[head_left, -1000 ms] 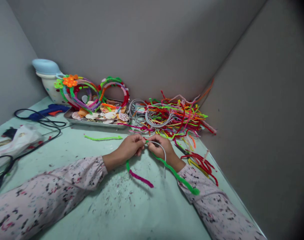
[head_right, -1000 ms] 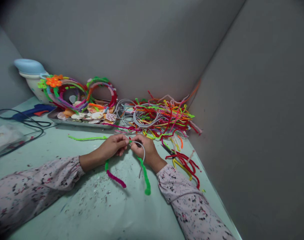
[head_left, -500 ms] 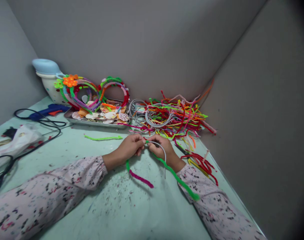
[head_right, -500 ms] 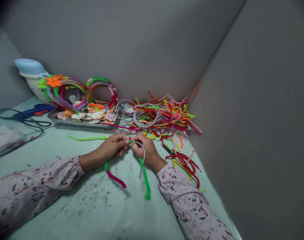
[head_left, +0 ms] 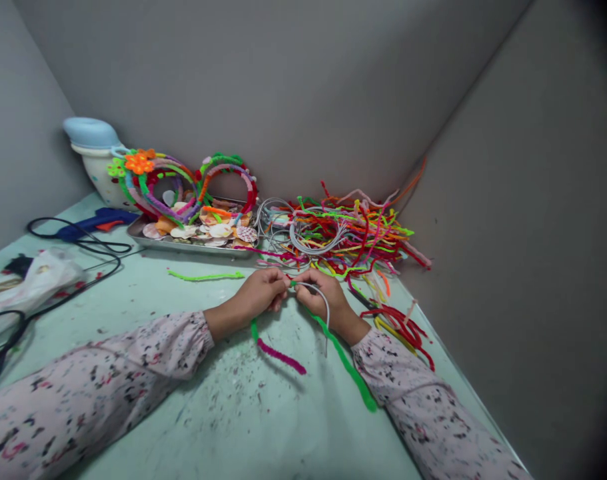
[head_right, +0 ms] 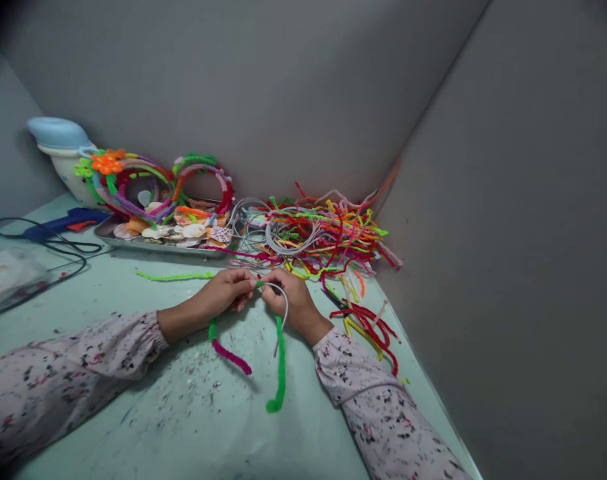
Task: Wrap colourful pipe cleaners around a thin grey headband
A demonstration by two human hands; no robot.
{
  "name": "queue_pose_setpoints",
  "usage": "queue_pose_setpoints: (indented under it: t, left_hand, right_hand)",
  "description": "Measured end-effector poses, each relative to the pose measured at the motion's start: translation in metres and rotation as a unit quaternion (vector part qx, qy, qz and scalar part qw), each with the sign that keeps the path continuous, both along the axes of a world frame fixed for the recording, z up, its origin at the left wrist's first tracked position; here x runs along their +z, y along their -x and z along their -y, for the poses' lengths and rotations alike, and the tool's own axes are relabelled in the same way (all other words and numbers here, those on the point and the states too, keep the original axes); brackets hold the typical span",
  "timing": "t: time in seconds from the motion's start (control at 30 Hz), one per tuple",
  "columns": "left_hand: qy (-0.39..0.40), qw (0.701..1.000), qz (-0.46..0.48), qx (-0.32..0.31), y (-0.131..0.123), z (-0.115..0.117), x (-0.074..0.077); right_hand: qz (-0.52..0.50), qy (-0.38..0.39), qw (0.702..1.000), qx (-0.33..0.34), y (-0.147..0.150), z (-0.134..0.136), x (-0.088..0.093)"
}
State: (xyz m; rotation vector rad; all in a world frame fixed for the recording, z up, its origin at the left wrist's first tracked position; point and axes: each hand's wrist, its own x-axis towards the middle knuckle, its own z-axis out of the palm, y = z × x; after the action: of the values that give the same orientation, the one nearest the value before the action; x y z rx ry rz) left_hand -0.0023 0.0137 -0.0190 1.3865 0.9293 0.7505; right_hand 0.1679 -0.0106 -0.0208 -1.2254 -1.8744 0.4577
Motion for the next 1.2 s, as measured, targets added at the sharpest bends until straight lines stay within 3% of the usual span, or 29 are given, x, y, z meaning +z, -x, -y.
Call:
queue_pose_setpoints:
  t: [0.8, 1.2]
  left_hand:
    - [-0.038, 0.999, -0.027, -0.008, 0.0024, -0.0018, -0.0026]
    - [0.011, 1.0, 0.014, 0.007, 0.0015, -0.0006, 0.0002]
  right_hand:
    - [-0.032, 0.023, 0.999, 0.02, 0.0023, 0.0021, 0.0033]
    - [-0.084, 0.056, 0.994, 0.04, 0.0041, 0.0033, 0.0044]
